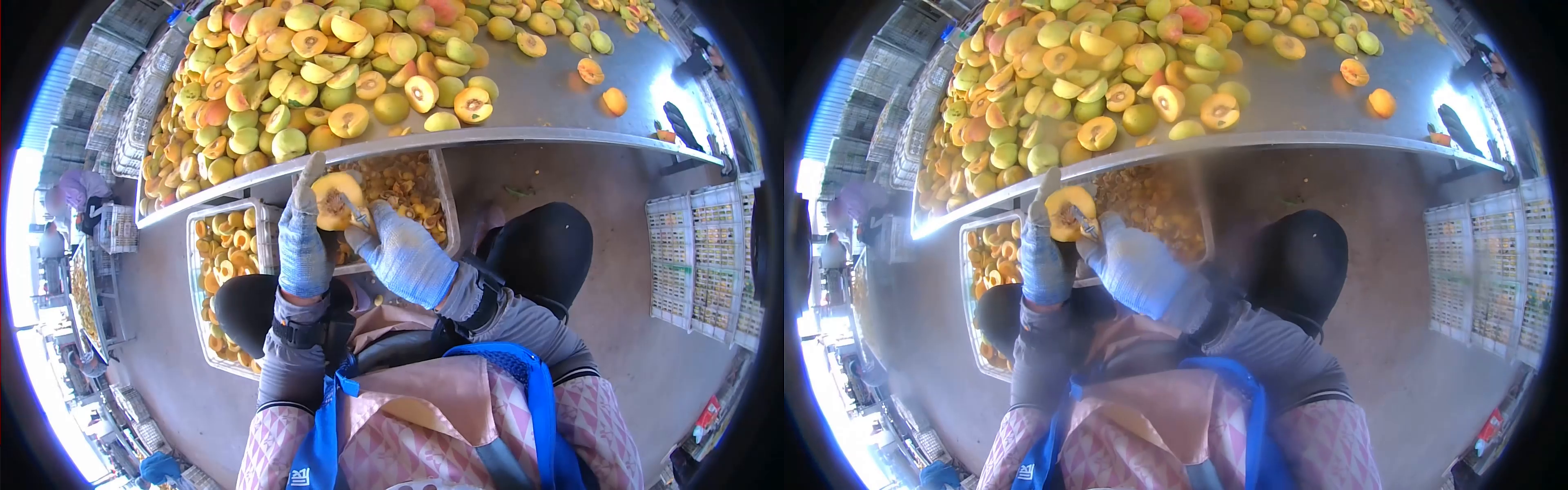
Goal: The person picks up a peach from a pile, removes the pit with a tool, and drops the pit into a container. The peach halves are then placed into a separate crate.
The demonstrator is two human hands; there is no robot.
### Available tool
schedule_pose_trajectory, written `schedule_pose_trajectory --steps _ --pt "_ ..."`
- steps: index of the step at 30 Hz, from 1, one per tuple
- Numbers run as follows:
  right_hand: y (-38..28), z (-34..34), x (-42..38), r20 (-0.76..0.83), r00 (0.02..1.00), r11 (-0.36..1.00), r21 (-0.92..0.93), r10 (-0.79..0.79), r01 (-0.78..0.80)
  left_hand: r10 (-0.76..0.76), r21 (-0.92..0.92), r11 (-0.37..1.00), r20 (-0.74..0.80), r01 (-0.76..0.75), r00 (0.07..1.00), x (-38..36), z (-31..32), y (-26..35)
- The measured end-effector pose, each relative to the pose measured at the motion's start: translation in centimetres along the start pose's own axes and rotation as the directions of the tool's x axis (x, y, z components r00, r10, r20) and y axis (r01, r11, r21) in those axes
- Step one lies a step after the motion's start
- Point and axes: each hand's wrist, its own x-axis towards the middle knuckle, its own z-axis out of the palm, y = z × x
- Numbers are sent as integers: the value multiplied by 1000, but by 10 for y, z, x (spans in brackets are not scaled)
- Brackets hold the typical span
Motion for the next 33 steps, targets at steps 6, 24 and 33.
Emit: schedule_pose_trajectory --steps 6,24,33 --pt "-12 -4 3 98 987 990 -69 128 -121 77 186 980 -47 -67 996 2 -4 -11" --pt "-3 9 -7 80 997 995 -97 -22 30 296 567 791 -25 -230 955 0 7 -12" --pt "-8 1 -8 101 993 994 -104 52 -41 67 322 945 -35 -53 997 5 2 -11"
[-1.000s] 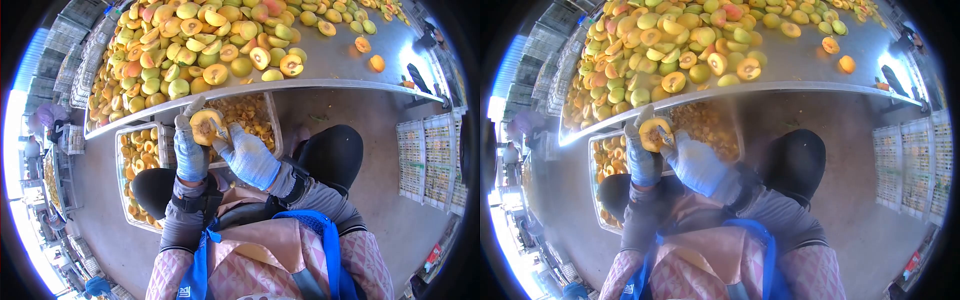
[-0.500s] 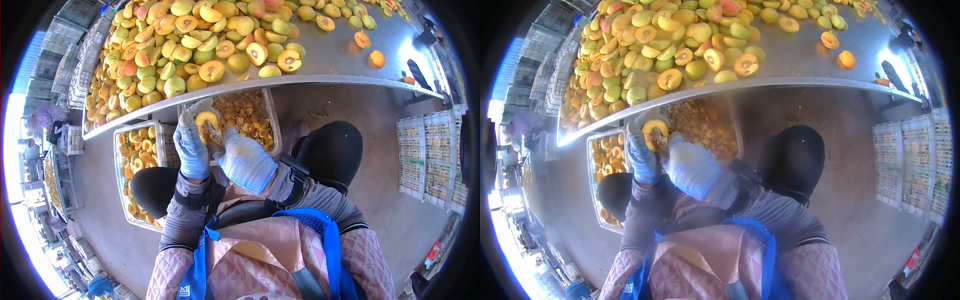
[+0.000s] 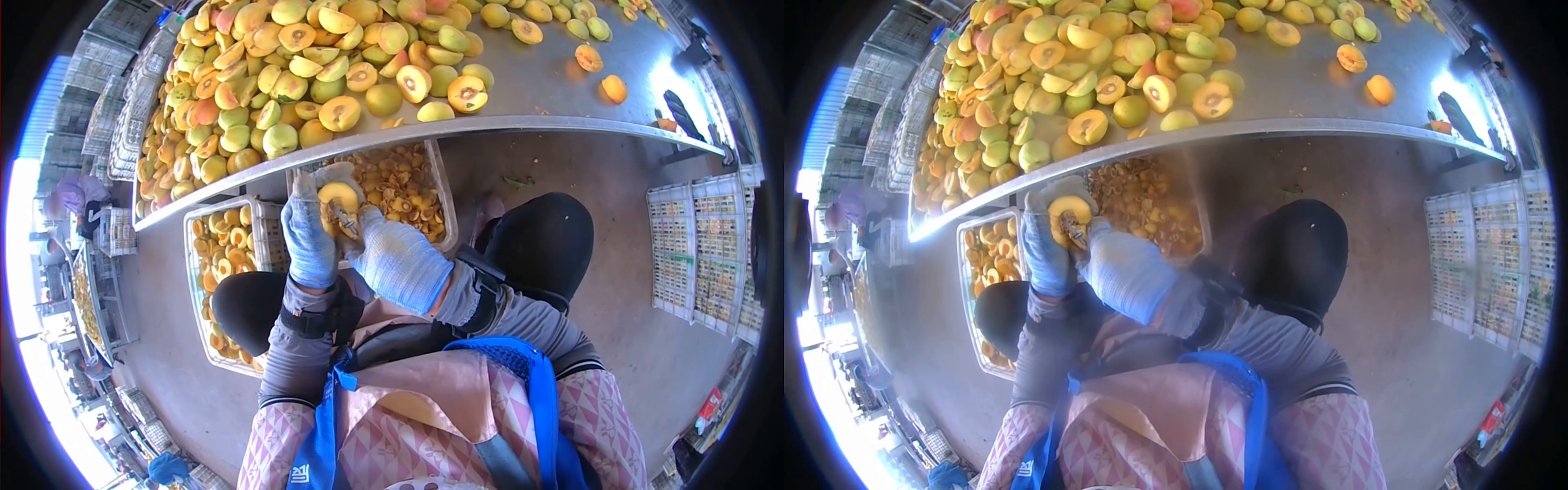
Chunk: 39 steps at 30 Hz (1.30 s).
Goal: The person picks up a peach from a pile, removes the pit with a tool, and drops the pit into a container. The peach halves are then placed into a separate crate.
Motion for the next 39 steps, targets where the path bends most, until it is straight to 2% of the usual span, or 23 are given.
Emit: schedule_pose_trajectory --steps 3,5,8,10,12,15,18,21,25,27,29,31,33,39 --pt "5 0 2 50 999 1000 12 -2 1 -43 27 999 69 41 997 4 -10 -8" --pt "6 -2 1 57 998 999 2 -38 38 -77 90 994 150 63 986 3 -6 12" --pt "8 -2 1 58 998 999 26 -38 37 -135 163 981 158 109 978 12 -18 -9" --pt "10 0 2 45 999 998 57 -21 18 -149 63 988 170 140 974 13 -24 -20" --pt "13 2 5 22 1000 996 89 -3 1 -129 -175 970 225 170 966 8 -2 8" --pt "28 15 8 7 993 991 70 -117 116 -53 -134 989 35 57 998 -5 14 7" --pt "18 11 7 -10 996 974 204 -94 94 13 -26 1000 38 -12 999 -3 5 -3" --pt "5 -4 1 12 1000 989 147 -6 4 -13 56 998 32 11 999 -1 6 -1" --pt "9 -7 1 73 997 998 56 11 -15 -15 161 987 33 9 999 0 10 8" --pt "9 -10 1 106 994 999 47 9 -14 89 252 962 61 -102 994 0 11 7" --pt "14 -7 2 144 989 987 161 -40 16 118 233 964 64 -129 991 -1 11 5" --pt "16 -9 3 171 983 962 271 -64 15 67 101 992 40 -71 997 -3 13 0" --pt "14 -16 5 199 978 926 378 -68 -12 49 98 994 37 -52 998 -5 13 3" --pt "23 -23 16 342 916 820 572 -208 -28 -8 127 992 66 0 998 -6 9 9"
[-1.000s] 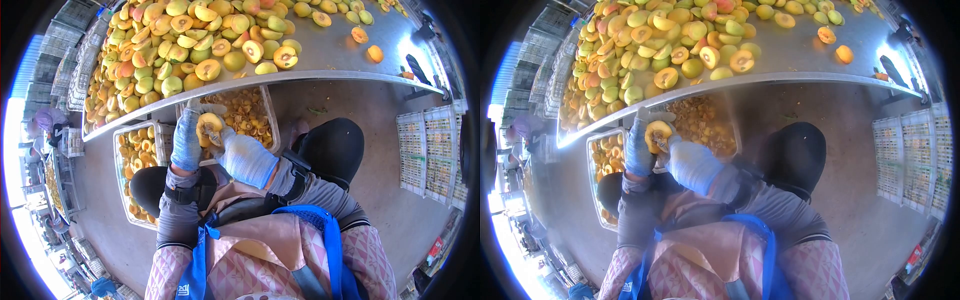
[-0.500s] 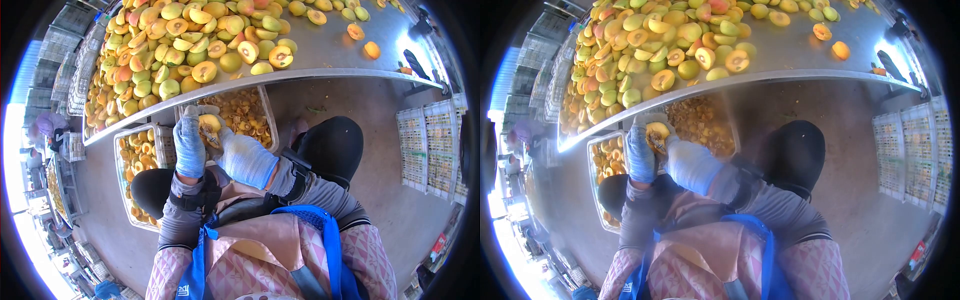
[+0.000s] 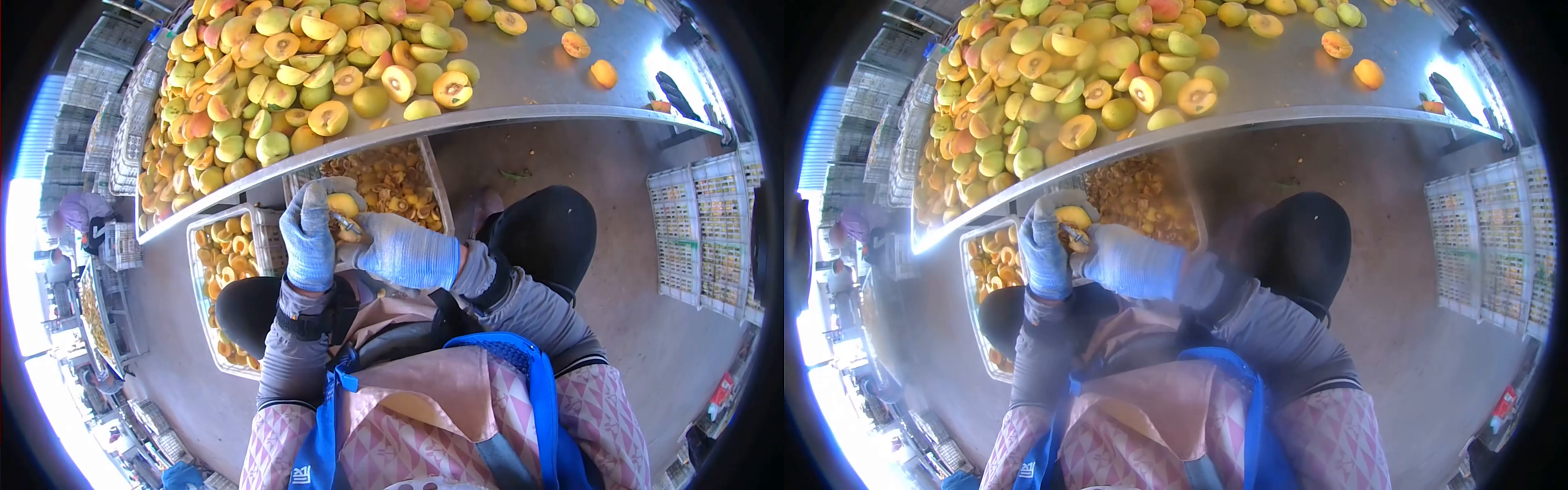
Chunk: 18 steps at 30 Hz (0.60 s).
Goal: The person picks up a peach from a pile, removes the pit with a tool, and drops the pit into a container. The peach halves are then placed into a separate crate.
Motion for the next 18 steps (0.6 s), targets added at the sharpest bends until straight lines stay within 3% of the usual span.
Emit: schedule_pose_trajectory --steps 3,6,7,9,12,15,18 --pt "5 -2 0 -41 998 968 -244 51 -59 3 39 999 -46 -1 999 2 -4 -4" --pt "-24 4 -10 -308 945 743 -607 107 -282 48 124 992 -181 -26 982 2 -5 -11" --pt "-20 6 -11 -306 952 743 -635 9 -211 64 157 987 -233 -27 970 1 -6 -12" --pt "-8 11 -13 -301 936 721 -688 -181 -82 77 142 989 -190 -50 979 -1 -7 -11" --pt "-14 5 -12 -274 959 751 -647 -67 -132 87 154 986 -135 -65 987 -2 -6 -3" --pt "0 3 -12 -274 949 823 -567 -156 -28 50 198 980 -100 -29 994 -1 -10 -8" --pt "-1 -1 -14 -252 960 816 -577 -126 -44 -13 216 976 -78 29 997 0 -7 -3"
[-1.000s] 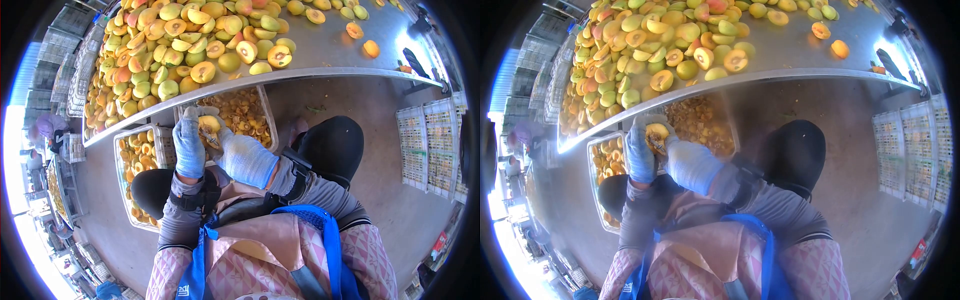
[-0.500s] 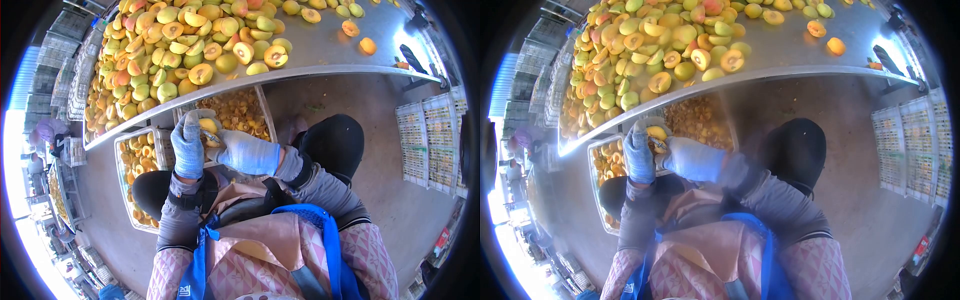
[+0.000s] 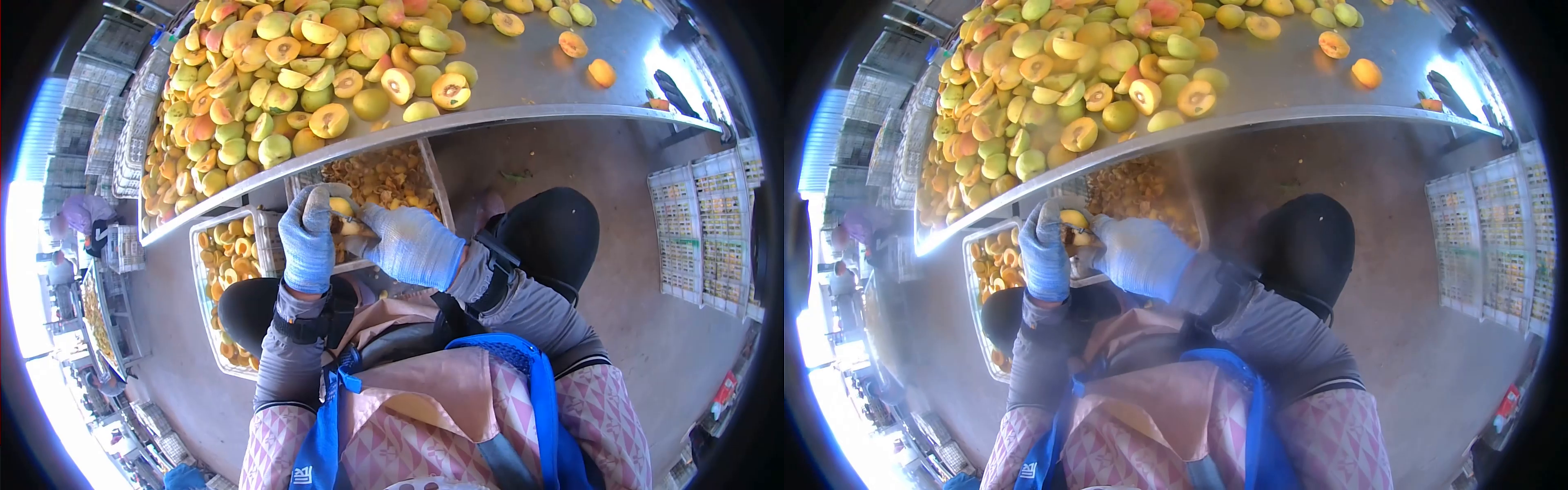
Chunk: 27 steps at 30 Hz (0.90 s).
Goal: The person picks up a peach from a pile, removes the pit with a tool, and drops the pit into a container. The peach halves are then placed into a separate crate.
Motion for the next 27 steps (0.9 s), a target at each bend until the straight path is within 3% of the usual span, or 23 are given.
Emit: schedule_pose_trajectory --steps 3,6,12,16,18,21,24,25,26,27 --pt "0 -4 2 23 999 992 -123 36 -32 -17 -5 1000 55 18 998 6 1 0" --pt "0 -6 2 36 997 997 -55 63 -60 11 -42 999 70 -8 997 5 2 -3" --pt "3 -11 9 195 974 916 360 112 -177 -19 -107 994 121 32 993 5 3 -3" --pt "14 -8 13 273 952 859 445 138 -253 -47 -205 975 158 79 986 9 3 -12" --pt "18 -6 12 269 958 799 552 102 -240 -134 -492 847 166 200 977 16 0 -43" --pt "15 -7 7 183 981 832 535 57 -148 -133 -620 762 137 190 982 15 7 -34" --pt "5 -30 3 168 960 940 223 225 -260 -206 -535 821 47 199 977 16 5 -17" --pt "9 -25 0 23 989 975 165 149 -151 -205 -488 852 25 191 978 15 3 -14" --pt "11 -19 -1 -10 990 986 92 138 -137 -202 -438 880 1 182 979 15 0 -10" --pt "11 -14 0 -44 991 992 18 125 -125 -262 -502 828 49 251 964 15 -2 -4"
